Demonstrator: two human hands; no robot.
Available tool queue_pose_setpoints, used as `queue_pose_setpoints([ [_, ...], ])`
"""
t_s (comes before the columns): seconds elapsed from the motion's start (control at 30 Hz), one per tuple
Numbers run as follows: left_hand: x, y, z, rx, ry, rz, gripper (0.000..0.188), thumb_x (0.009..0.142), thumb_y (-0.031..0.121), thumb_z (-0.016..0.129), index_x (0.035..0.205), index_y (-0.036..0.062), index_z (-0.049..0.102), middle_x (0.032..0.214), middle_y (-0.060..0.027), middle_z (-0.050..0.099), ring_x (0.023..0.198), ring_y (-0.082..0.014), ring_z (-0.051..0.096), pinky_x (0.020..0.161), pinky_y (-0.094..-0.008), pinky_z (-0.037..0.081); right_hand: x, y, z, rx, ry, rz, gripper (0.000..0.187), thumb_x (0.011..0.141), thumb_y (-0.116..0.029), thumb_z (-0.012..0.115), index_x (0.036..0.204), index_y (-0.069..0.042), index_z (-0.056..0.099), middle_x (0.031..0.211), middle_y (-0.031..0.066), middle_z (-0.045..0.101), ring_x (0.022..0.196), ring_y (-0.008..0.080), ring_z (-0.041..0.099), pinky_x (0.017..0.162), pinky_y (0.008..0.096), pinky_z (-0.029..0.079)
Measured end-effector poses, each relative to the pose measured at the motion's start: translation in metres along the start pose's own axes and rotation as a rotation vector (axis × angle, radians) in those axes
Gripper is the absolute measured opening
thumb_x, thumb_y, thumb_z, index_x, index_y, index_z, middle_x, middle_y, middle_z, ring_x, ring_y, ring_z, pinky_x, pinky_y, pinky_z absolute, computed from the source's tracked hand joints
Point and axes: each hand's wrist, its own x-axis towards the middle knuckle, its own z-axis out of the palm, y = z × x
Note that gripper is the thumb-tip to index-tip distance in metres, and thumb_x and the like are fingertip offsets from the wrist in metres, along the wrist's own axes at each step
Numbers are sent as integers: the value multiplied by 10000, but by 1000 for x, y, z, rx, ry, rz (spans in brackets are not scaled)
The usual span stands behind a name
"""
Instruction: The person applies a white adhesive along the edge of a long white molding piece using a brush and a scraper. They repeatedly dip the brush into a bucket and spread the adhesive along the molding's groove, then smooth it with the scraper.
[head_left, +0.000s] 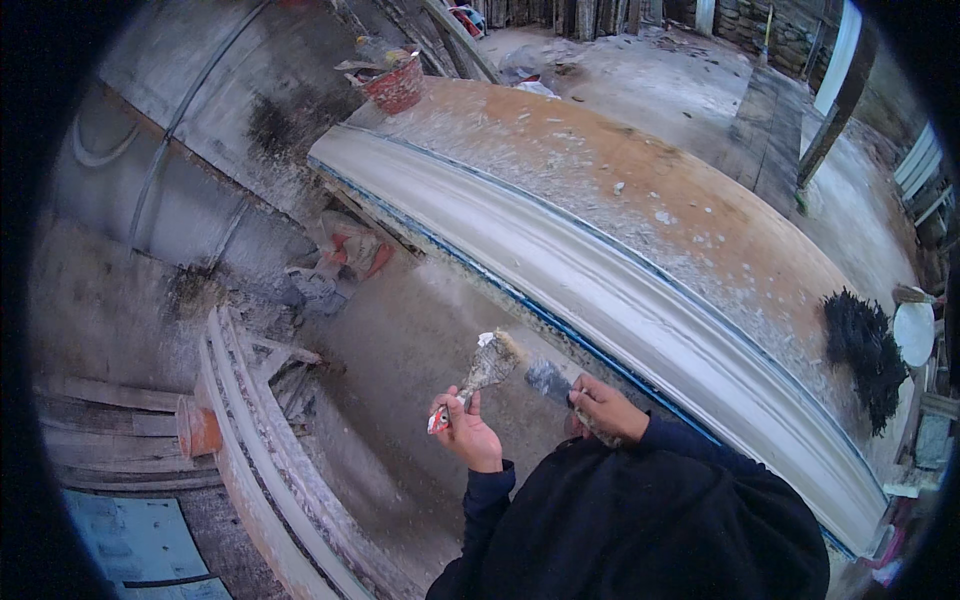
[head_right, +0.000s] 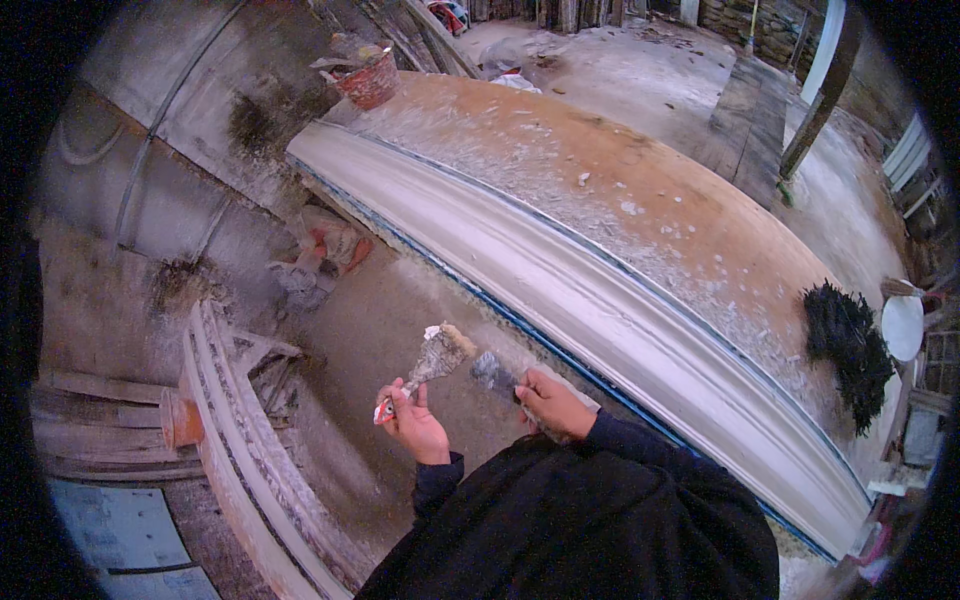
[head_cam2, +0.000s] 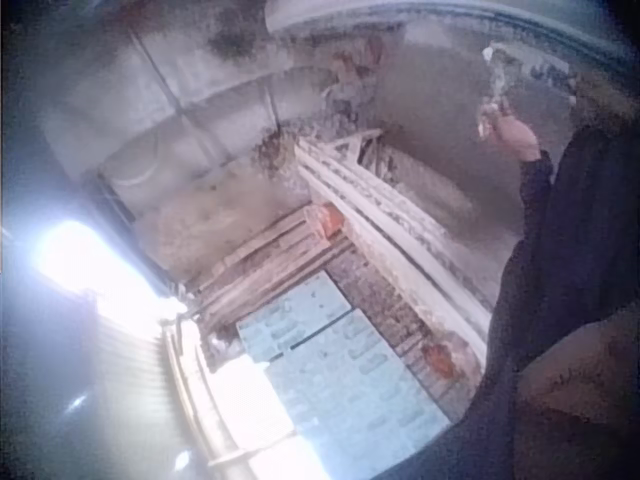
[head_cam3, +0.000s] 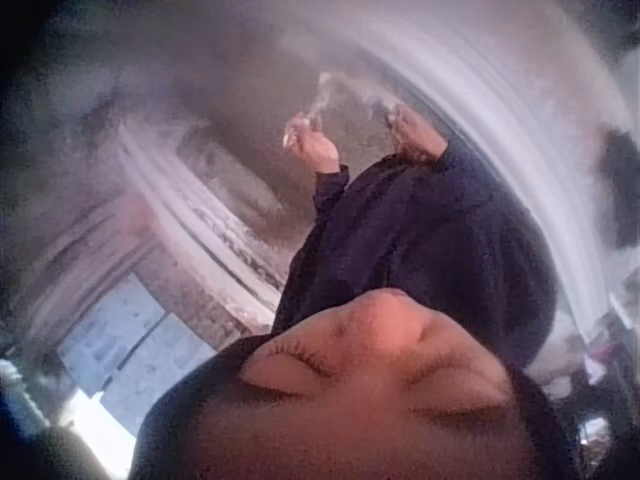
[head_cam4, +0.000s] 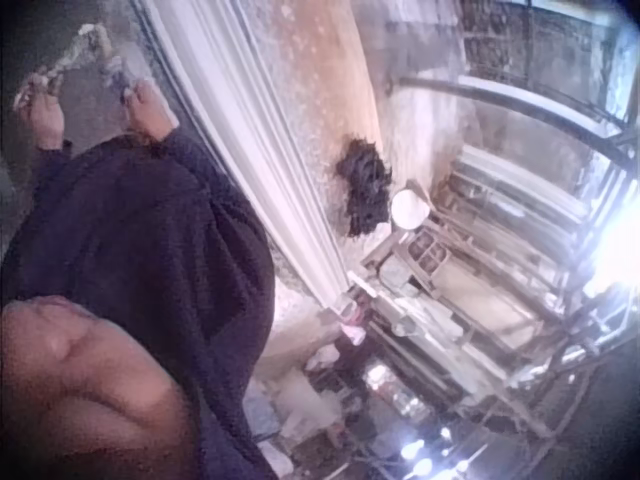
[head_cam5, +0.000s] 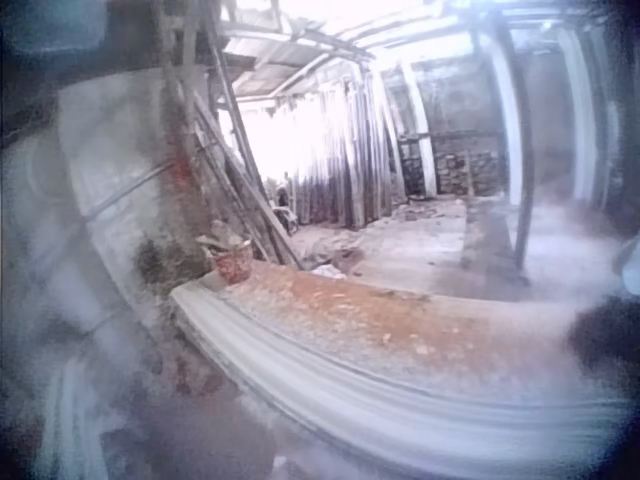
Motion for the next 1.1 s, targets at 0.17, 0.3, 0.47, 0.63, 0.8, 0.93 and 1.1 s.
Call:
queue_pose_setpoints([
  [0.17,1,4,-15,386,-253,277,135,890,171,592,955,67,537,1047,-93,525,973,-221,552,819,-365,497,3,-46,10,-857,319,-512,272,889,-183,521,1160,-162,528,858,100,583,636,276,595,570,393,474],
  [0.3,-10,16,-16,656,-395,486,150,875,164,612,908,27,561,996,-120,548,950,-249,563,827,-375,476,14,-52,26,-964,224,-597,338,826,-140,557,1153,-224,574,894,76,548,703,265,602,601,390,477],
  [0.47,-15,18,-28,707,-367,509,165,861,163,627,904,14,570,951,-131,565,928,-267,570,845,-378,460,30,-41,37,-1078,203,-689,371,804,-130,560,1158,-240,570,890,65,532,726,250,602,610,365,468],
  [0.63,-14,27,-36,749,-354,549,128,858,126,627,913,20,581,939,-108,586,935,-277,586,853,-393,479,39,-35,43,-1092,167,-721,374,808,-123,543,1165,-235,560,894,67,532,729,264,602,616,378,471],
  [0.8,-13,23,-42,640,-307,506,159,861,164,626,904,19,575,956,-123,575,933,-269,578,848,-386,467,64,-25,32,-1270,202,-499,358,811,-134,547,1157,-224,557,900,88,536,693,285,601,594,402,476],
  [0.93,-11,30,-41,750,-321,510,172,866,188,622,902,26,572,978,-132,582,934,-252,570,840,-376,459,61,-34,30,-1007,222,-514,327,835,-157,547,1158,-210,555,909,99,544,699,298,603,585,406,481],
  [1.1,-9,18,-39,696,-337,484,135,860,159,630,887,36,583,970,-128,612,922,-248,577,834,-360,460,51,-35,27,-971,242,-470,306,851,-148,532,1150,-206,562,906,101,545,691,304,602,583,405,481],
])
